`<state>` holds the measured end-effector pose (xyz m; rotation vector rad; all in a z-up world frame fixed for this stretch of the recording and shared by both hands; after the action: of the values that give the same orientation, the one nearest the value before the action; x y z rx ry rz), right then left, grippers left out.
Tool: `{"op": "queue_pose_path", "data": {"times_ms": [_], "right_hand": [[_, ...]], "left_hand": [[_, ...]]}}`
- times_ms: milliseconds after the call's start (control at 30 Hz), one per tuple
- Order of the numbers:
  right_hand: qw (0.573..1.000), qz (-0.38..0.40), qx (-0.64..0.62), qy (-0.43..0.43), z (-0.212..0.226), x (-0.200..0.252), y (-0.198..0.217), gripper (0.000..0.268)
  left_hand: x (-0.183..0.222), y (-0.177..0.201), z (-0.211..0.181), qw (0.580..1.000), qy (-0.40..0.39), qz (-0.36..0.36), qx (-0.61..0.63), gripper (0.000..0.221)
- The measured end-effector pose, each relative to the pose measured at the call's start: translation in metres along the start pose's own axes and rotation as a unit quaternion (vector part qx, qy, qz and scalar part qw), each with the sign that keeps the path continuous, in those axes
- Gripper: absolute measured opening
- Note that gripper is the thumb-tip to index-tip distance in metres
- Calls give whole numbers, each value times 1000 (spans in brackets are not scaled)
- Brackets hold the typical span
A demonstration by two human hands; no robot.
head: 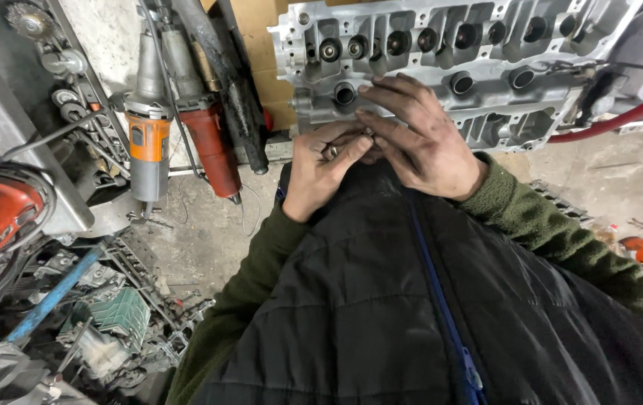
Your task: Installing valves and keepers into a cylinder head using a hammer and specialized tools.
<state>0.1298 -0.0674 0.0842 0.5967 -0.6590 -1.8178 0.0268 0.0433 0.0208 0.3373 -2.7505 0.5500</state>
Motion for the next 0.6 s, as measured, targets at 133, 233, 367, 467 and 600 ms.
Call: {"op": "queue_pose_path", "data": {"times_ms": [133,233,367,467,600], "right_hand": [[999,-51,-1,-1,-13,12,-9,39],[998,-44,22,-26,-6,9,6,31],[997,-52,46,15,-8,6,3,31],[996,-22,86,7,-7,-1,1,30],[991,-84,95,34,-36,2,-6,22]], "left_hand": [[-2,5,-19,985,-27,-29,-167,31],[-3,10,-16,987,11,-26,-159,29],[-5,11,-11,982,7,-31,-184,29],[-5,12,-10,990,7,-33,-137,29],[-9,17,-8,985,1,-44,-165,25]]}}
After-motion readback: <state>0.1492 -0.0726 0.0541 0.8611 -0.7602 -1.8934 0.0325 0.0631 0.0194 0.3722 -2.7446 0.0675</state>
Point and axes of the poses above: each hand's wrist, its own x-axis away from the middle knuckle, its own y-axis out of the back of the hand, z = x × y, the point moved 7 cm from there along -x, towards the middle knuckle, and after that the axes turned 3 degrees about z, right-handed, at the moved point
